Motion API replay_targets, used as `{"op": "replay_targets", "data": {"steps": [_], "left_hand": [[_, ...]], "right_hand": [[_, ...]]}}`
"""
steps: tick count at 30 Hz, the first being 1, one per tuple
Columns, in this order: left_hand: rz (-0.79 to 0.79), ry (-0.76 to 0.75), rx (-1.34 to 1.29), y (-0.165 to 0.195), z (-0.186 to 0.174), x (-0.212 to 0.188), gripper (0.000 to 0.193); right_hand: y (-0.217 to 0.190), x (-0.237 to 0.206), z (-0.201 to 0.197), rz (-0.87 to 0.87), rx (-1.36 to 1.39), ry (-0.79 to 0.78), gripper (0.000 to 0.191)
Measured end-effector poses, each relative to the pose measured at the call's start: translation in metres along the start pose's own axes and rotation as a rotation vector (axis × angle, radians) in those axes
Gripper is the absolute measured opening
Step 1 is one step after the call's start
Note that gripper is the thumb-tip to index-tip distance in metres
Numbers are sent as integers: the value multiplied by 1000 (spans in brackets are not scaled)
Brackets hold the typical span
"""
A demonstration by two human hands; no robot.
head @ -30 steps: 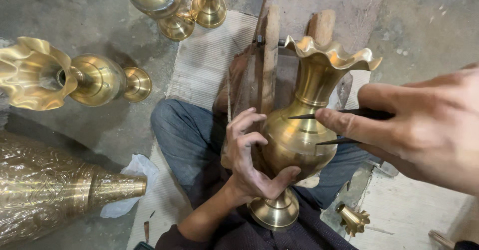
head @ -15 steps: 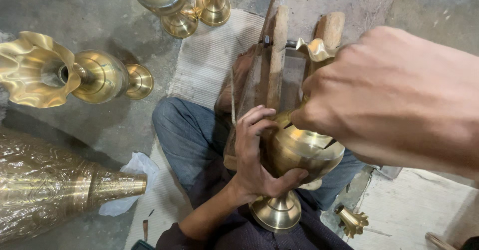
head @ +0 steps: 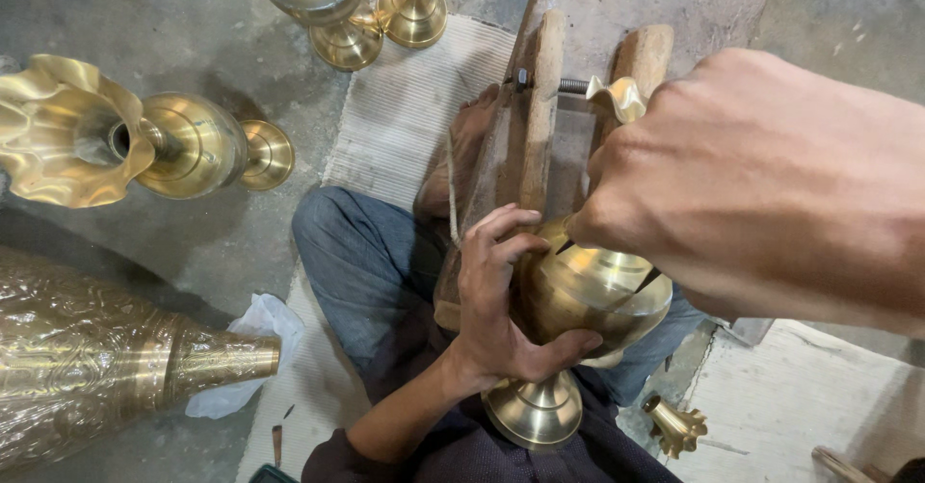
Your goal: The person sits on the floor of a brass workshop and decorates a brass vase. They secure the vase with a rope around a wooden clamp jig, then use a scribe and a file to score and smooth a band around the vase body, repositioning the vase as they work.
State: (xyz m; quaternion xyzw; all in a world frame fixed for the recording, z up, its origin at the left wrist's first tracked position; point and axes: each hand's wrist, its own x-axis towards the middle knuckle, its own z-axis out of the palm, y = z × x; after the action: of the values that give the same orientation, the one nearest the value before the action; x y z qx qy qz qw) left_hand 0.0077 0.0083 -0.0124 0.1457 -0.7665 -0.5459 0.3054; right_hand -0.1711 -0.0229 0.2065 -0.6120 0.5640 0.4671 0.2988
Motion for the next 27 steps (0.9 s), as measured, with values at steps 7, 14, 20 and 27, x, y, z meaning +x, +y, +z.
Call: {"op": "replay_targets", "data": {"steps": [7,14,20,27], "left_hand": [[4,-15,3,-3,1,-1,83],[5,-17,-42,-8,3,-2,84],[0,-20,-23,-8,3,-1,85],[47,58,-91,-7,3,-2,84]], "right_hand": [[1,2,2,12,-34,-74,23],[2,4,5,26,-32,-43,23],[4,5,6,13,-33,-34,22],[3,2,5,24,-41,-102,24]]}}
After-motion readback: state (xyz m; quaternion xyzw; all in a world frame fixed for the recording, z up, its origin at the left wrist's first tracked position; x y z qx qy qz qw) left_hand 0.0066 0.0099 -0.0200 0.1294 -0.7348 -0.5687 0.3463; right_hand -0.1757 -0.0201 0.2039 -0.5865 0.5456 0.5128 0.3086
